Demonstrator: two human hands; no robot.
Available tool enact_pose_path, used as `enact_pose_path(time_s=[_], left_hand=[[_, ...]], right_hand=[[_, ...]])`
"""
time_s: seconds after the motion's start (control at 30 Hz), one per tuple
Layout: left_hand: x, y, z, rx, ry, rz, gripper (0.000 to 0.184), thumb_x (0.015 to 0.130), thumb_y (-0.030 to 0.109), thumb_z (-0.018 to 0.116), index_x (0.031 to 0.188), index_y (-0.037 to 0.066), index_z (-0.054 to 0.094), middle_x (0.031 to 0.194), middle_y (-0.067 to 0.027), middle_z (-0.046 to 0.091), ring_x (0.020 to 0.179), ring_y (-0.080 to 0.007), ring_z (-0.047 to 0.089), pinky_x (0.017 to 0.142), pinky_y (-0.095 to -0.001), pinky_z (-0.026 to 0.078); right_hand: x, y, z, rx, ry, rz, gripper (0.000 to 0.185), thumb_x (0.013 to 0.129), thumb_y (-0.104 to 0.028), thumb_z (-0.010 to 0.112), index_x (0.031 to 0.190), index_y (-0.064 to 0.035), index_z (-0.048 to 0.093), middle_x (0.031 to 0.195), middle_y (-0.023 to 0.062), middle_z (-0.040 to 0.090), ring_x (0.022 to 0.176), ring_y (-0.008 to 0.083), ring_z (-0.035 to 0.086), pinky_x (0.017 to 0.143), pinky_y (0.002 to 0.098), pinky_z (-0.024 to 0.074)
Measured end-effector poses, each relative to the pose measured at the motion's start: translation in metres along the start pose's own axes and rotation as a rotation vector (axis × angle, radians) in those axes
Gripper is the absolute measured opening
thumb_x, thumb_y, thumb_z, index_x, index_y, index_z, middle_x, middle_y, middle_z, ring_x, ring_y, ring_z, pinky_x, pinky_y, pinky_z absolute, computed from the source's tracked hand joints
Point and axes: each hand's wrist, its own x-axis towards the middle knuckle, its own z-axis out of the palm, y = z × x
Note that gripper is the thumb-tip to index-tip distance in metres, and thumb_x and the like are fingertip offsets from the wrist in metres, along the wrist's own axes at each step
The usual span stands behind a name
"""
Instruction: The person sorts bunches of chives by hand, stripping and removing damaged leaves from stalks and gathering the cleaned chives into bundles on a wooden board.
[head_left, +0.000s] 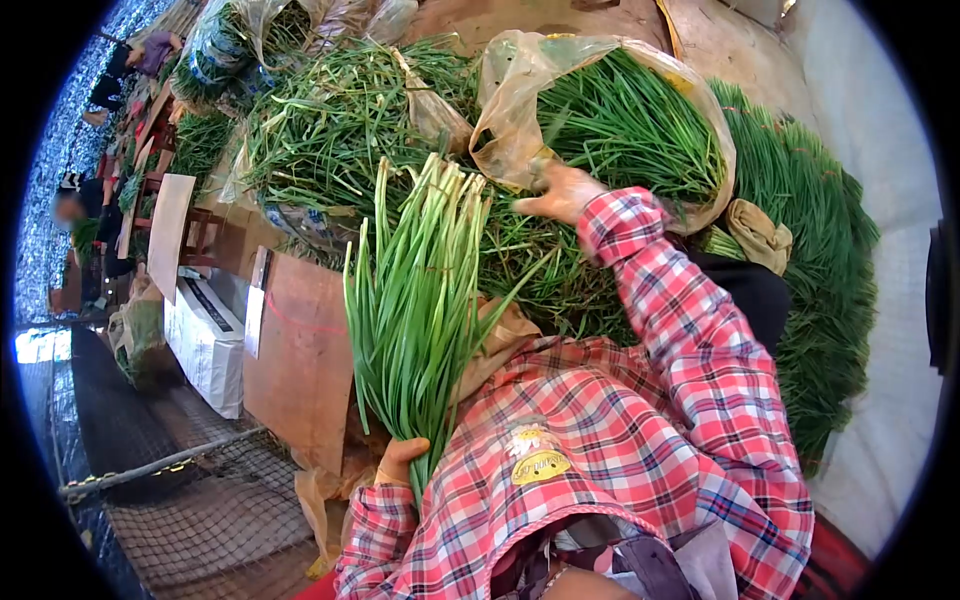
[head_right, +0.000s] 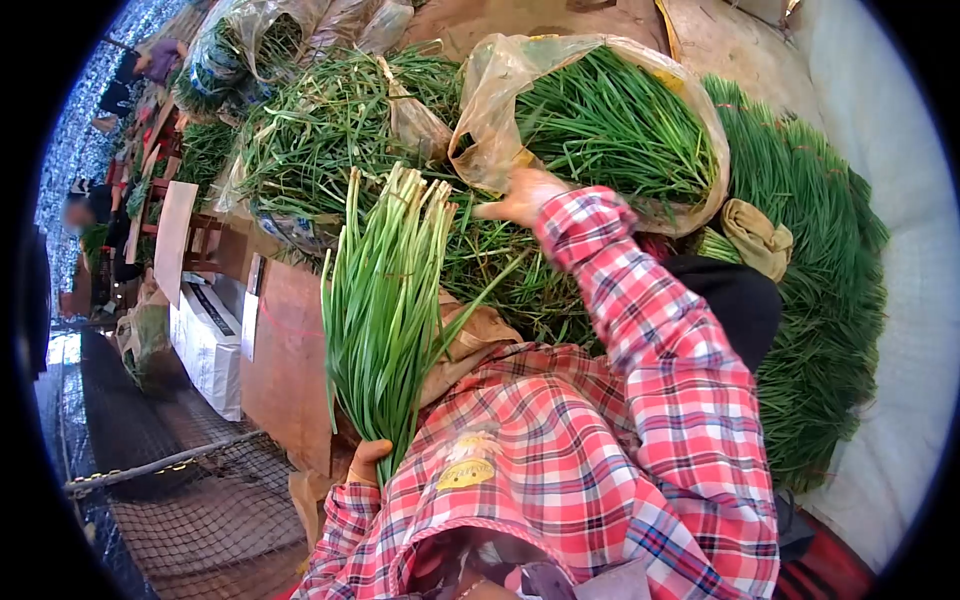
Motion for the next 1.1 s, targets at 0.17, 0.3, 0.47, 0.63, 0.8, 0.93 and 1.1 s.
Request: enact_pose_path(time_s=[0.17, 0.3, 0.47, 0.63, 0.8, 0.93, 1.1], left_hand=[[-0.003, -0.003, 0.006, 0.038, 0.066, 0.026, 0.059, 0.065, 0.009, 0.069, 0.120, 0.000, 0.050, 0.111, -0.0115, 0.058, 0.098, -0.0255, 0.057, 0.087, -0.0354, 0.046], [0.002, -0.020, -0.026, 0.038, 0.000, 0.042, 0.060, 0.066, 0.012, 0.071, 0.120, 0.000, 0.049, 0.111, -0.0103, 0.058, 0.095, -0.0238, 0.058, 0.083, -0.0350, 0.047], [0.007, -0.024, -0.033, 0.006, -0.030, 0.007, 0.059, 0.067, 0.014, 0.072, 0.120, 0.000, 0.050, 0.110, -0.0102, 0.058, 0.095, -0.0235, 0.057, 0.083, -0.0349, 0.047], [0.003, -0.017, -0.009, -0.042, 0.050, 0.032, 0.057, 0.069, 0.013, 0.072, 0.120, 0.000, 0.050, 0.111, -0.0103, 0.058, 0.096, -0.0235, 0.057, 0.084, -0.0349, 0.047], [0.007, -0.017, -0.023, -0.033, -0.073, 0.008, 0.056, 0.069, 0.012, 0.071, 0.119, 0.000, 0.050, 0.112, -0.0107, 0.058, 0.096, -0.0241, 0.058, 0.086, -0.0347, 0.047], [0.011, -0.018, -0.031, -0.014, -0.083, -0.022, 0.057, 0.068, 0.011, 0.071, 0.120, 0.000, 0.050, 0.112, -0.0108, 0.058, 0.097, -0.0242, 0.057, 0.086, -0.0343, 0.047], [0.006, -0.014, -0.011, -0.023, -0.014, -0.003, 0.058, 0.068, 0.011, 0.071, 0.121, 0.000, 0.049, 0.113, -0.0107, 0.058, 0.097, -0.0243, 0.057, 0.086, -0.0343, 0.047]], right_hand=[[0.029, -0.028, 0.065, 0.879, -0.190, 0.102, 0.083, 0.068, -0.025, 0.076, 0.134, 0.0010, 0.031, 0.099, 0.0164, 0.061, 0.075, 0.0205, 0.064, 0.059, 0.0300, 0.0512], [0.004, -0.015, 0.067, 0.885, -0.173, 0.056, 0.070, 0.073, -0.012, 0.069, 0.134, -0.0080, 0.035, 0.083, 0.0112, 0.061, 0.065, 0.0161, 0.059, 0.056, 0.0263, 0.0516], [-0.013, 0.011, 0.093, 0.313, 0.141, -0.118, 0.070, 0.075, -0.020, 0.069, 0.136, -0.0183, 0.034, 0.102, 0.0156, 0.061, 0.094, 0.0281, 0.060, 0.081, 0.0380, 0.0472], [-0.017, -0.002, 0.077, 0.045, 0.088, -0.180, 0.043, 0.079, -0.034, 0.062, 0.117, -0.0139, 0.055, 0.098, 0.0166, 0.061, 0.095, 0.0313, 0.057, 0.081, 0.0393, 0.0441], [-0.008, 0.020, 0.065, 0.151, -0.257, -0.380, 0.026, 0.073, -0.026, 0.069, 0.093, -0.0097, 0.068, 0.098, 0.0125, 0.062, 0.094, 0.0292, 0.057, 0.082, 0.0386, 0.0438], [-0.010, 0.016, 0.056, -0.055, -0.266, -0.283, 0.033, 0.074, -0.032, 0.068, 0.102, -0.0138, 0.066, 0.092, 0.0095, 0.064, 0.092, 0.0275, 0.059, 0.079, 0.0368, 0.0448], [0.030, 0.025, 0.086, -0.557, -0.069, -0.378, 0.032, 0.079, -0.037, 0.061, 0.102, -0.0159, 0.066, 0.108, 0.0081, 0.058, 0.102, 0.0251, 0.055, 0.085, 0.0371, 0.0426]])
